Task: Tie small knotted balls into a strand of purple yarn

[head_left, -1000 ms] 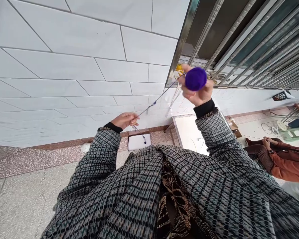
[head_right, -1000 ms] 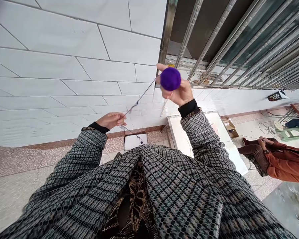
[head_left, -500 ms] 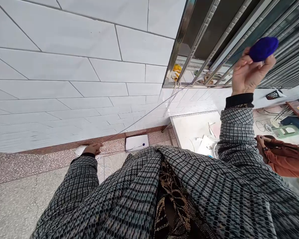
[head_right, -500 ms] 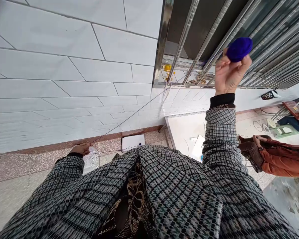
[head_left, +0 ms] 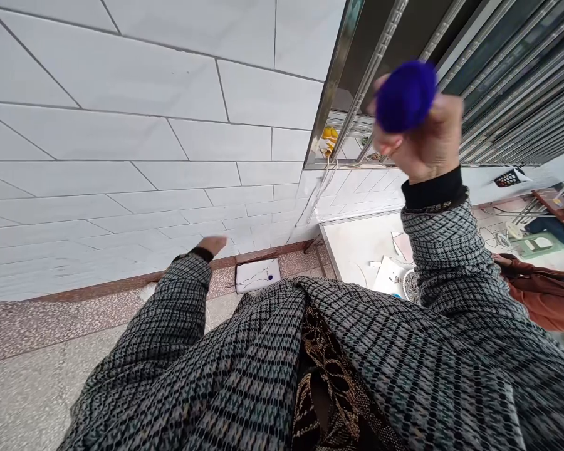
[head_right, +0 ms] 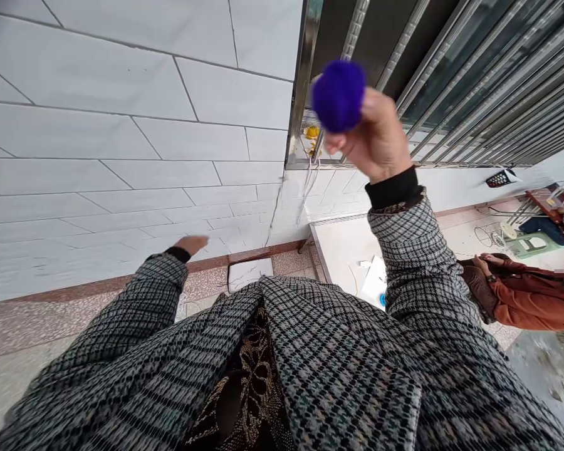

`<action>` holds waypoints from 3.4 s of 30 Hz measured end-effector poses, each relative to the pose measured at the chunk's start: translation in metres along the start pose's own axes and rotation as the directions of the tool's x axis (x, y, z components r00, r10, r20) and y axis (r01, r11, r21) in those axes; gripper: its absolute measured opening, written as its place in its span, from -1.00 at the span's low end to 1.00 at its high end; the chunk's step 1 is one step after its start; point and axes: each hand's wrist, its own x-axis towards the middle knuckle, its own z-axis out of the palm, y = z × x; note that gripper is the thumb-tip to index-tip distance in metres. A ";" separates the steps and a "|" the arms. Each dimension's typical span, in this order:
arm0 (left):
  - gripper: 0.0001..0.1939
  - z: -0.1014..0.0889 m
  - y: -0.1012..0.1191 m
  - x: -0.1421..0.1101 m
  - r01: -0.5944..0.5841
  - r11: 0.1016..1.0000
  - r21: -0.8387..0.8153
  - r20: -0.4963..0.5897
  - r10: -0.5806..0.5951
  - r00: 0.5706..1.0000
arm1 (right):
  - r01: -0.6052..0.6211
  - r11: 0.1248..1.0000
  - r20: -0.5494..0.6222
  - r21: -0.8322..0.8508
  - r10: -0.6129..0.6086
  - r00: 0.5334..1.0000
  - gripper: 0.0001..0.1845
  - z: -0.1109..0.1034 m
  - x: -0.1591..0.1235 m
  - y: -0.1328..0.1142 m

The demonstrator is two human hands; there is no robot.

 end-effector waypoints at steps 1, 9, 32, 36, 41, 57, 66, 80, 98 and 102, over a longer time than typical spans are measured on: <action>-0.58 0.003 0.014 0.013 -0.013 0.997 -0.070 -0.047 0.010 0.999 | -0.035 0.999 0.090 -0.013 0.036 0.995 -0.51 0.010 0.002 0.009; -0.62 -0.010 0.160 0.013 -0.541 0.418 -0.730 -0.375 0.418 0.828 | -0.329 0.942 0.177 0.066 0.313 0.933 -0.42 0.043 0.023 0.087; -0.71 -0.058 0.136 -0.006 -0.387 0.767 -0.512 0.082 0.493 0.866 | -0.231 0.566 0.429 -0.792 0.784 0.449 -0.54 -0.006 0.007 0.116; -0.73 -0.049 0.118 0.014 -0.299 0.775 -0.557 0.093 0.416 0.905 | -0.306 0.881 0.636 -0.362 0.473 0.610 -0.36 -0.018 0.000 0.105; -0.68 -0.024 0.137 0.012 -0.327 0.807 -0.492 0.280 0.502 0.818 | 0.014 0.998 0.049 0.068 -0.018 0.999 -0.33 -0.004 0.021 0.096; -0.51 -0.038 0.112 0.008 -0.255 0.692 -0.675 0.173 0.485 0.857 | -0.091 0.993 0.490 0.072 0.045 0.870 -0.14 -0.018 0.000 0.099; -0.67 -0.032 0.171 -0.019 -0.518 0.762 -0.388 0.492 0.647 0.583 | -0.093 0.902 -0.246 -0.422 -0.015 0.969 -0.54 0.008 0.046 0.115; -0.73 -0.043 0.143 -0.003 -0.423 0.829 -0.365 0.130 0.495 0.859 | 0.069 0.990 0.030 0.120 -0.073 0.997 -0.27 0.030 0.019 0.108; -0.73 -0.036 0.159 -0.018 -0.467 0.775 -0.427 0.252 0.598 0.761 | 0.021 0.951 -0.043 -0.308 -0.036 0.998 -0.45 0.036 0.039 0.108; -0.72 -0.050 0.159 -0.019 -0.476 0.713 -0.515 0.130 0.614 0.778 | -0.066 0.834 0.328 -0.548 0.287 0.900 -0.48 0.023 0.030 0.121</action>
